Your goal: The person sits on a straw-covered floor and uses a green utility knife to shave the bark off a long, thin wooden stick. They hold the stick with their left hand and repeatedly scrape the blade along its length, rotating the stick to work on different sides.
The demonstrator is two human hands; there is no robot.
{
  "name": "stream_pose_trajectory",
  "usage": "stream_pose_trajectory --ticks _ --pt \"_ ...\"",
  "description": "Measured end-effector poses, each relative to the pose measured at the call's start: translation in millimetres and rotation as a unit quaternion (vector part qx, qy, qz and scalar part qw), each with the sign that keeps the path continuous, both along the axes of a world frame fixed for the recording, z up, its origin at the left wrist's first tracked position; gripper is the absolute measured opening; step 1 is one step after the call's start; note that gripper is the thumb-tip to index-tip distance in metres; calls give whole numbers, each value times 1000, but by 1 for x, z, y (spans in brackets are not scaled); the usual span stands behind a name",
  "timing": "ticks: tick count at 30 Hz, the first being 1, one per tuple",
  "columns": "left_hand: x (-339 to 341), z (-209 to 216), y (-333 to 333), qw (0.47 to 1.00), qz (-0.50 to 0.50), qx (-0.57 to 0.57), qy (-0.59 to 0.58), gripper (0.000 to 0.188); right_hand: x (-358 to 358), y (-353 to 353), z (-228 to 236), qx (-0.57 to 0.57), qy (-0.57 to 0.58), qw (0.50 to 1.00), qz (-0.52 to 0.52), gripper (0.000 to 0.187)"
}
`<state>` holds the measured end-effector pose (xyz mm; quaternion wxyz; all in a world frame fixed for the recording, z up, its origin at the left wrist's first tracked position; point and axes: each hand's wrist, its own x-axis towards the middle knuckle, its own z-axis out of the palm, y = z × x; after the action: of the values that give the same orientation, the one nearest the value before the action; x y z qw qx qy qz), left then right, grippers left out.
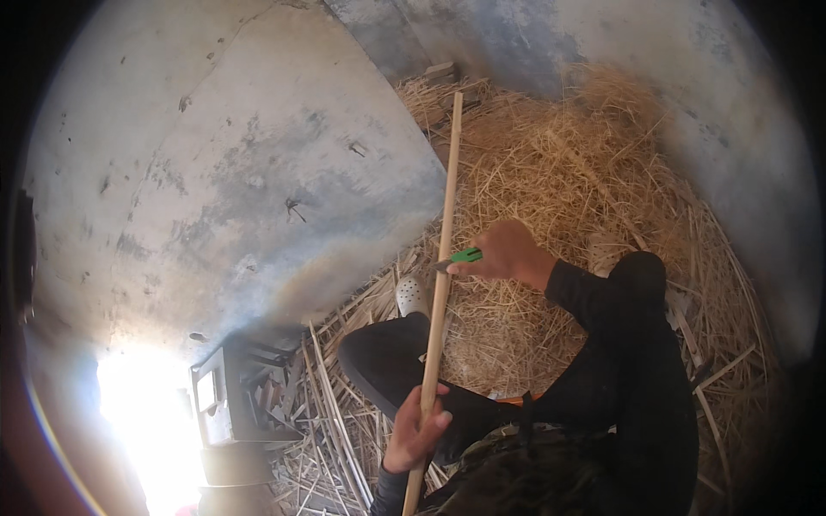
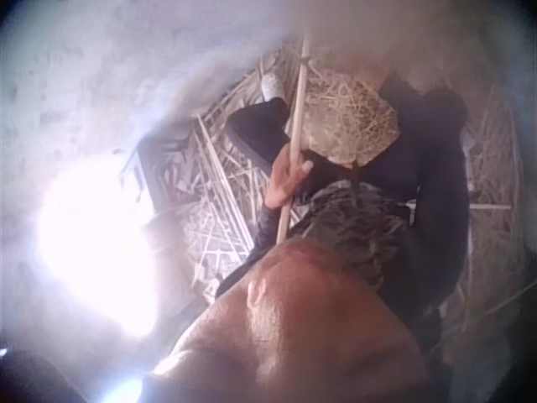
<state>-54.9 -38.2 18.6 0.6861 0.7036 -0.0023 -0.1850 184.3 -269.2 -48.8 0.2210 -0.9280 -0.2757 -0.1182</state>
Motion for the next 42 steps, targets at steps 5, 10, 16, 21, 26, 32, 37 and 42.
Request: stream_pose_trajectory --ticks 5,10,16,21,26,32,37,42 --pt "0 8 -2 997 15 -25 68 44 -37 21 -14 18 35 999 36 80" --pt "-9 0 -5 999 -5 -18 37 49 33 -13 -32 76 111 988 -77 81" --pt "-12 7 -3 994 31 -36 102 47 -26 8 -20 54 119 991 35 70" --pt "-10 2 3 999 16 -25 31 39 -37 24 -10 18 -105 991 86 78" --pt "-2 10 -2 998 17 -47 36 38 -32 25 -4 73 -133 983 101 77" --pt "-12 7 1 996 16 -53 66 37 13 0 -31 40 17 999 -32 77" --pt "-17 1 2 991 32 -96 85 36 -28 14 -18 64 54 996 38 79" --pt "-25 -4 2 997 -16 -60 41 36 22 -10 -21 -7 -34 997 -74 82"
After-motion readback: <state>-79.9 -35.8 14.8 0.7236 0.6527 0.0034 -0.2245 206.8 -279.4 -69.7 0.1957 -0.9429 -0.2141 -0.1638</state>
